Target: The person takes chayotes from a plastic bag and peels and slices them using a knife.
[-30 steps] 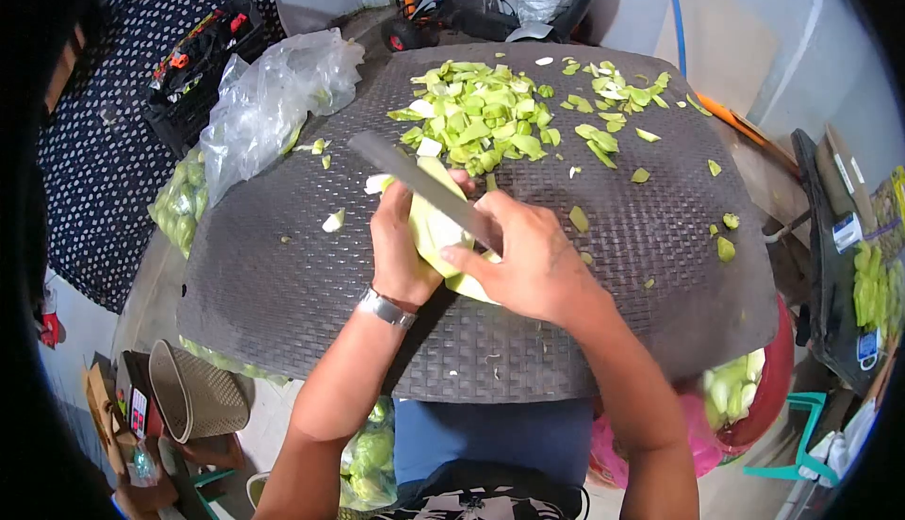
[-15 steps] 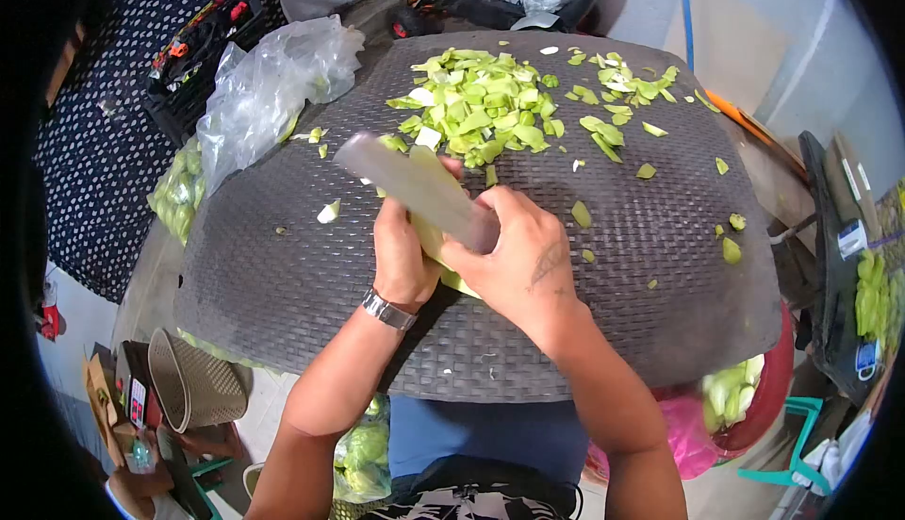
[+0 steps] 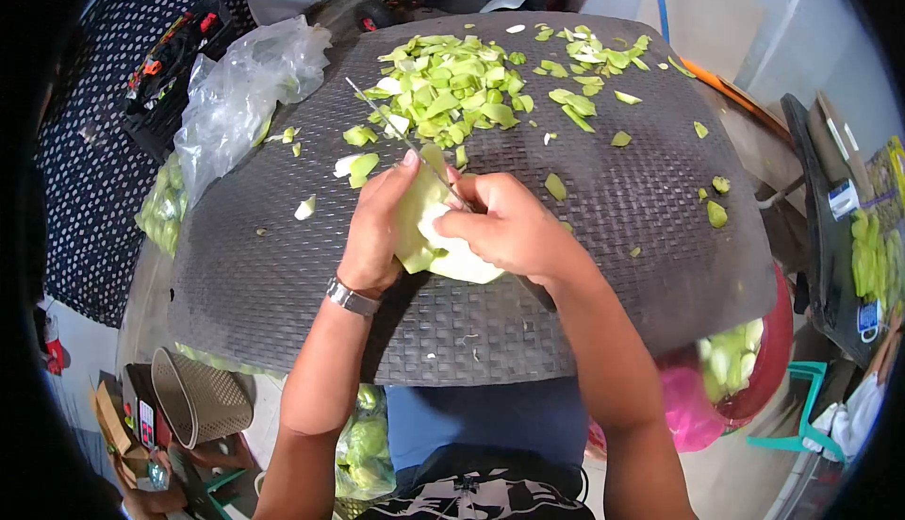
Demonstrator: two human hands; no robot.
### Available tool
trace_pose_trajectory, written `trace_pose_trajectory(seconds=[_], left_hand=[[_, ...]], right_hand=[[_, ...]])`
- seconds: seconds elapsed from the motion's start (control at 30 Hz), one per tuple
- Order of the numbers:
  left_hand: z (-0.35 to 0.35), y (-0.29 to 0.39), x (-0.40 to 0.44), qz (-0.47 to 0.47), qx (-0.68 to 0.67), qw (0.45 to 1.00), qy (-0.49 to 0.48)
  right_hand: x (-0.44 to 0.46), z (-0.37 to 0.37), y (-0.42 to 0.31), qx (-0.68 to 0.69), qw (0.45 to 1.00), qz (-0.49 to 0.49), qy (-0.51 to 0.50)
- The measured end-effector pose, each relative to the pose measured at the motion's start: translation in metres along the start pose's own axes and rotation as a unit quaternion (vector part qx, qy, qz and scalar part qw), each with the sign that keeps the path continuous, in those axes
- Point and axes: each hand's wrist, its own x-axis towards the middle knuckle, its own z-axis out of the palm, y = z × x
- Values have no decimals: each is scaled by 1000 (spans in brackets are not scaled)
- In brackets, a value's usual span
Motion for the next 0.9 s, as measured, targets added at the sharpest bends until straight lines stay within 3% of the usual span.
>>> trace_pose_trajectory(seconds=[0.13,0.2,0.27,0.37,0.4,0.43,0.5,0.6,0.63,0.7,0.8,0.87,0.9], left_hand=[[-7,11,-2,3,89,996,24],[-10,17,-5,5,92,994,60],[-18,17,-2,1,27,994,105],[-46,6,9,-24,-157,985,62],[-50,9,9,-46,-192,979,49],[-60,9,10,-43,-208,976,52],[-79,8,12,-25,-223,972,70],[-100,13,10,-3,-253,958,137],[-93,15,8,3,-247,952,181],[-61,20,9,31,-209,948,239],[8,26,15,18,-180,969,168],[52,19,22,-39,-91,994,-43],[95,15,20,-87,-66,990,-86]], right_hand=[[-3,-15,-1,25,999,34,-22],[-3,-26,-3,-31,999,14,33],[3,-41,8,-146,982,-44,114],[20,-61,26,-330,908,-93,241],[11,-57,9,-318,915,-14,249],[11,-60,10,-288,920,14,264],[12,-64,22,-373,860,-29,347],[3,-60,25,-411,831,-27,373],[5,-61,19,-419,839,30,346],[17,-59,36,-440,817,9,373],[12,-64,27,-420,861,64,280],[30,-59,53,-404,838,-4,368],[33,-62,67,-453,798,-21,397]])
